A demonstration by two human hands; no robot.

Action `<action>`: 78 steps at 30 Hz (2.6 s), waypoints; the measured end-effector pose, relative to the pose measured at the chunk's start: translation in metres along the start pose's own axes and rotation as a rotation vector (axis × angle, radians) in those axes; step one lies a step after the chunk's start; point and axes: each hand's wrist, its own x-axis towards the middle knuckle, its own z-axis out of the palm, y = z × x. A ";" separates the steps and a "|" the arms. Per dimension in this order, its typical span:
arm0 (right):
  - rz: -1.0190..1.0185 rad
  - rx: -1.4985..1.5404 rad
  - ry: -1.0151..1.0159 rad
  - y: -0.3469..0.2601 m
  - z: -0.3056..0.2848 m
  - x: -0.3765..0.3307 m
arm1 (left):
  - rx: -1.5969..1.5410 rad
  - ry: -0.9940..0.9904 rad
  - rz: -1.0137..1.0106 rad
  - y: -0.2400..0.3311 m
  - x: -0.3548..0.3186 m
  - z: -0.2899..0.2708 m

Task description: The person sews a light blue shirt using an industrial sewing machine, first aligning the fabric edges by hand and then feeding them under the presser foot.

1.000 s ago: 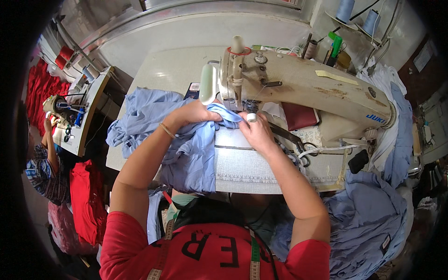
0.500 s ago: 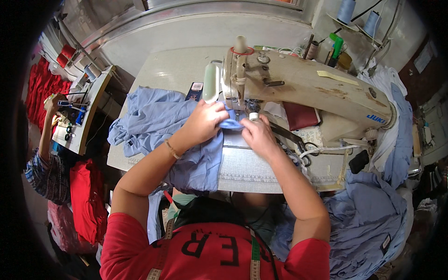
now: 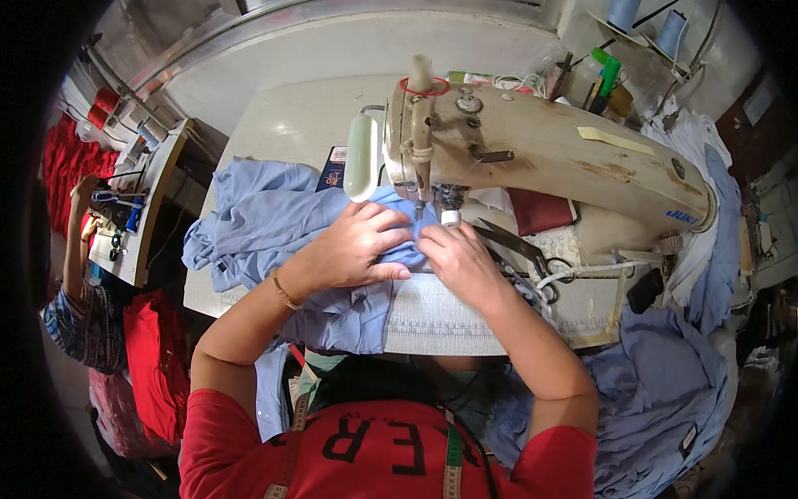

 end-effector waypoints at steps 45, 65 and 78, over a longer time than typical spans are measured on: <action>-0.048 -0.131 0.076 0.006 0.007 -0.006 | -0.684 0.446 -0.642 -0.015 0.007 0.052; 0.035 -0.205 0.022 -0.001 0.002 0.000 | -0.754 0.357 -0.519 -0.020 0.010 0.048; -0.018 -0.034 0.027 -0.003 0.010 -0.005 | -0.858 0.232 -0.734 -0.028 0.034 0.033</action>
